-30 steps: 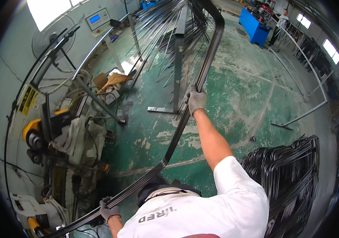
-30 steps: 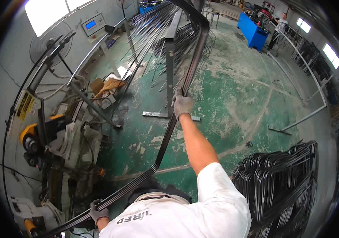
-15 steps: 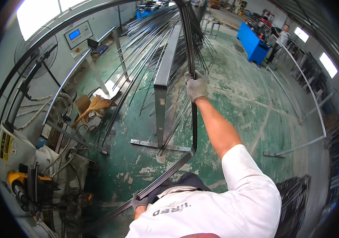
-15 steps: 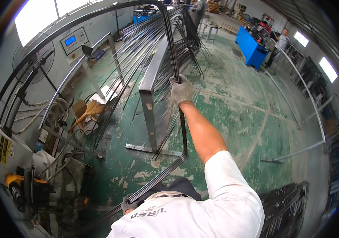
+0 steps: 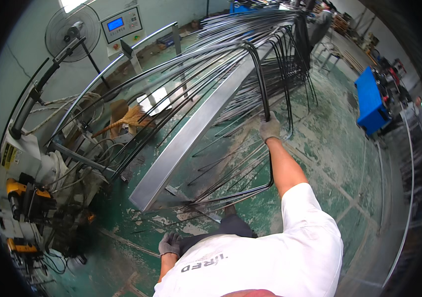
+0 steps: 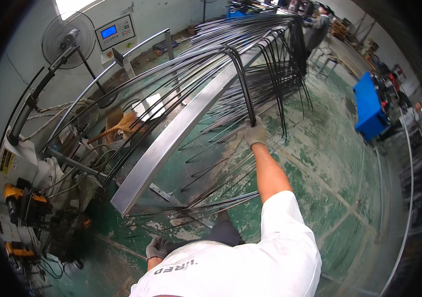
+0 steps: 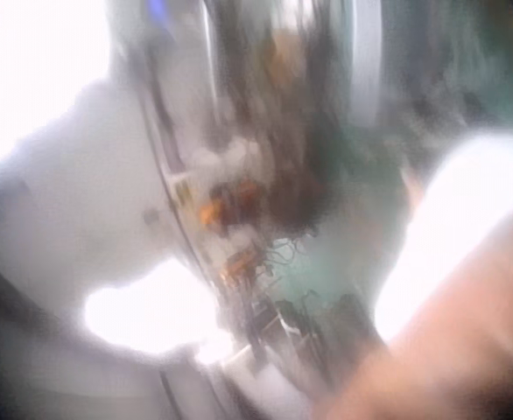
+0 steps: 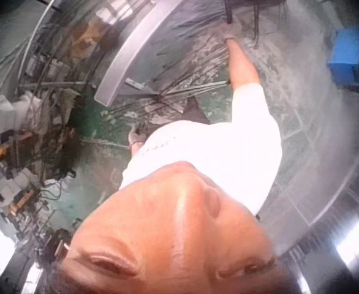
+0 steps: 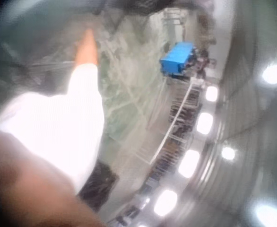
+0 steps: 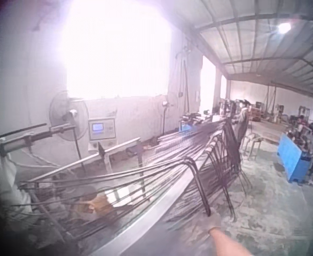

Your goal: The person picks up metal tubes from a floor stack, aligns them inside a large bending machine, triggers the bend, removes the shaped tubes, and places them onto a separate frame.

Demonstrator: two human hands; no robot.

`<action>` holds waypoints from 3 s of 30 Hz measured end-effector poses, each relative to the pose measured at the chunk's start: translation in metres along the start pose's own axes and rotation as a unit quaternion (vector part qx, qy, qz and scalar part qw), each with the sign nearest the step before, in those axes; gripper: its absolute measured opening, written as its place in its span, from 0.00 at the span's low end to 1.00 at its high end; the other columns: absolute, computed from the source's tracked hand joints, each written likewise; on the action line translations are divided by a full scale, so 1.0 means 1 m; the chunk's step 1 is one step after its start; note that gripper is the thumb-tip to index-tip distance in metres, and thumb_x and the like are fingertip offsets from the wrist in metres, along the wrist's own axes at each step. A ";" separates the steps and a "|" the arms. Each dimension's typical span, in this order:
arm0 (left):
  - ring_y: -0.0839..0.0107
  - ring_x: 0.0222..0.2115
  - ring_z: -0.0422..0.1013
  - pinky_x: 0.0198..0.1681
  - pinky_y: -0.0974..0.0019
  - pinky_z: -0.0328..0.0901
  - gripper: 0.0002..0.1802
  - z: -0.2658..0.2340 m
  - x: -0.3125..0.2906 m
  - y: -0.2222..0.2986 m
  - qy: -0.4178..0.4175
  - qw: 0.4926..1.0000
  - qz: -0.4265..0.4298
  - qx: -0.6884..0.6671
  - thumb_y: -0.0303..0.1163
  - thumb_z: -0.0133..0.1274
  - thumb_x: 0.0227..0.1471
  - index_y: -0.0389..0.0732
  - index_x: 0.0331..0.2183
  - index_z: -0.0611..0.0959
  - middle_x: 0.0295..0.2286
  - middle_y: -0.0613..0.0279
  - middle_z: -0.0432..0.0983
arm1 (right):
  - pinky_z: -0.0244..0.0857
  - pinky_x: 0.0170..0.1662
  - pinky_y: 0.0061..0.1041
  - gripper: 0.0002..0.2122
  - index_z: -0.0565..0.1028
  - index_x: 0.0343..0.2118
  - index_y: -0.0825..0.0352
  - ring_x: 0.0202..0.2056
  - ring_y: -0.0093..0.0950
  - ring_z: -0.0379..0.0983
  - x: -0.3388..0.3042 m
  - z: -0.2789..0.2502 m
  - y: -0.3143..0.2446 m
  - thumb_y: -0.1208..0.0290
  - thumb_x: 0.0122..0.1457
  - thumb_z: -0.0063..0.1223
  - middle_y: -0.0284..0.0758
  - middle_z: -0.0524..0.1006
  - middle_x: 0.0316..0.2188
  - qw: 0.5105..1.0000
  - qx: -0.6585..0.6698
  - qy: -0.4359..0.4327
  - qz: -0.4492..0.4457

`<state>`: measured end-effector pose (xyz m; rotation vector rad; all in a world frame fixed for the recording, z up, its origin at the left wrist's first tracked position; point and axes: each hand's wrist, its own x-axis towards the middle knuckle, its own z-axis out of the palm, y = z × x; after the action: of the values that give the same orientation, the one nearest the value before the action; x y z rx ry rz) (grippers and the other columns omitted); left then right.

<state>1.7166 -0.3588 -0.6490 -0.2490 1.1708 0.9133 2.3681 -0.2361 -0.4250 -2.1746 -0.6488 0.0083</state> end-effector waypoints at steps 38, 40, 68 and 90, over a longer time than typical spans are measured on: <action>0.73 0.32 0.76 0.39 0.65 0.70 0.13 -0.053 -0.276 0.052 0.173 0.847 0.375 0.334 0.37 0.59 0.57 0.38 0.38 0.86 0.30 0.62 0.83 | 0.60 0.60 0.37 0.26 0.77 0.54 0.66 0.58 0.42 0.70 -0.094 0.077 -0.158 0.48 0.69 0.40 0.43 0.75 0.56 0.884 0.018 -0.161 -0.439; 0.73 0.31 0.76 0.38 0.64 0.70 0.12 -0.125 -0.289 0.069 0.250 0.825 0.387 0.328 0.36 0.58 0.57 0.38 0.37 0.86 0.28 0.63 0.83 | 0.62 0.58 0.38 0.25 0.78 0.52 0.66 0.56 0.42 0.71 -0.244 0.094 -0.145 0.48 0.68 0.41 0.43 0.76 0.54 0.847 0.010 -0.238 -0.475; 0.76 0.23 0.74 0.26 0.71 0.69 0.10 -0.687 -0.478 0.276 0.468 0.660 0.407 -0.423 0.33 0.56 0.57 0.37 0.30 0.85 0.25 0.63 0.80 | 0.72 0.49 0.33 0.19 0.82 0.45 0.67 0.44 0.40 0.81 -1.441 0.300 -0.528 0.59 0.54 0.62 0.45 0.84 0.41 0.352 -0.024 -0.728 -0.587; 0.71 0.27 0.77 0.32 0.69 0.72 0.10 -1.097 -0.614 0.365 0.539 0.529 0.385 -0.530 0.32 0.58 0.59 0.34 0.37 0.83 0.30 0.59 0.81 | 0.69 0.59 0.40 0.47 0.64 0.62 0.70 0.57 0.48 0.73 -2.144 -0.035 -0.526 0.41 0.47 0.71 0.53 0.75 0.56 0.139 -0.132 -0.709 -0.678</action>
<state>0.6480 -1.0910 -0.4630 -1.5868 1.6985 2.4583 0.2842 -0.9656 -0.4722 0.0055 -3.4500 1.1028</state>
